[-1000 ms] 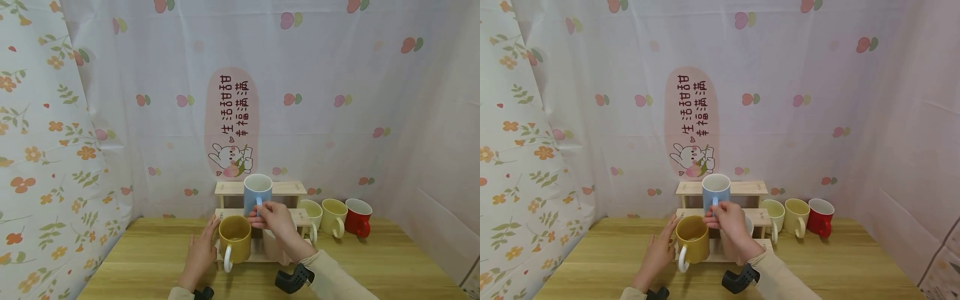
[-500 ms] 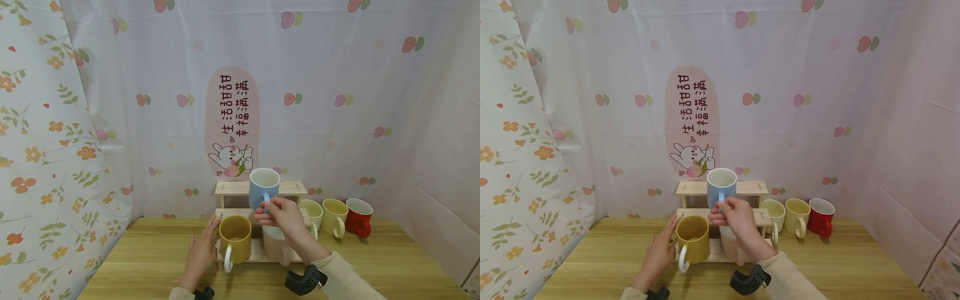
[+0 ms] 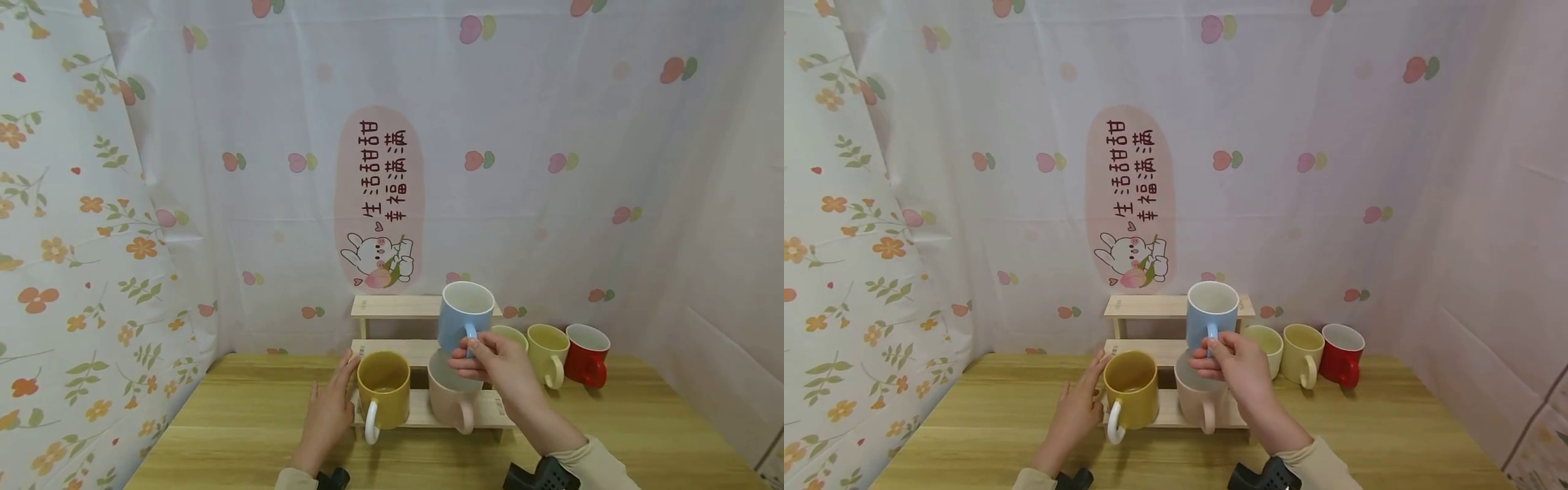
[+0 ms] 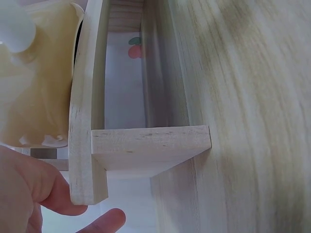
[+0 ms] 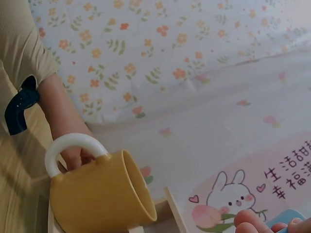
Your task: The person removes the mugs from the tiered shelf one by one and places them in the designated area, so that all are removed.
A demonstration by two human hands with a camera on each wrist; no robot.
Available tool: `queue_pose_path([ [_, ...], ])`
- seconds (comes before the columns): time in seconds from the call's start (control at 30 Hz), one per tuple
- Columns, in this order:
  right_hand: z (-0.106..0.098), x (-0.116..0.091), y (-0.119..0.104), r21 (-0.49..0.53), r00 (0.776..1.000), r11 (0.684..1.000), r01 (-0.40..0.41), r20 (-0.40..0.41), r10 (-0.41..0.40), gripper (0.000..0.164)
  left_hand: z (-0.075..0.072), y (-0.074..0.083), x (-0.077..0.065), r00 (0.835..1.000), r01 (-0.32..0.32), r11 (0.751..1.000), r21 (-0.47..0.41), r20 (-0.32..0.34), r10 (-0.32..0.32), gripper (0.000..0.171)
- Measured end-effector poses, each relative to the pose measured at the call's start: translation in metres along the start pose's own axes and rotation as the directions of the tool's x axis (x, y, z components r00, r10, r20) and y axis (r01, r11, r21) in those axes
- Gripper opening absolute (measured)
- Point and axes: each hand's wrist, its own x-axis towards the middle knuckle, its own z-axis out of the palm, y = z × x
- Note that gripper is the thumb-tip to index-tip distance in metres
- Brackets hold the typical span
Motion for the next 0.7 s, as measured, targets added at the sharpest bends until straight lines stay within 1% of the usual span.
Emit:
queue_pose_path([
  [0.1, -0.013, -0.006, 0.000, -0.020, 1.000, 1.000, 0.009, -0.014, -0.010, 0.032, 0.000, 0.001, 0.000, 1.000, -0.002, 1.000, 0.003, -0.003, 0.002, 0.082],
  [0.3, -0.039, -0.015, 0.000, -0.063, 0.997, 0.997, 0.040, -0.066, -0.044, 0.037, -0.001, 0.002, 0.005, 1.000, -0.015, 1.000, 0.006, -0.012, 0.015, 0.082],
  [0.43, -0.056, -0.018, 0.005, -0.076, 0.996, 0.996, 0.038, -0.079, -0.044, 0.041, -0.002, 0.002, 0.007, 1.000, -0.005, 1.000, 0.019, -0.006, 0.005, 0.082],
  [0.53, -0.068, -0.021, 0.013, -0.077, 0.996, 0.997, 0.009, -0.085, -0.016, 0.043, -0.002, 0.001, 0.006, 1.000, 0.006, 1.000, 0.020, 0.004, -0.006, 0.082],
  [0.7, -0.086, -0.025, 0.031, -0.059, 0.993, 0.995, -0.074, -0.093, 0.068, 0.041, -0.001, 0.002, 0.001, 1.000, 0.012, 1.000, 0.009, 0.021, -0.013, 0.082],
])
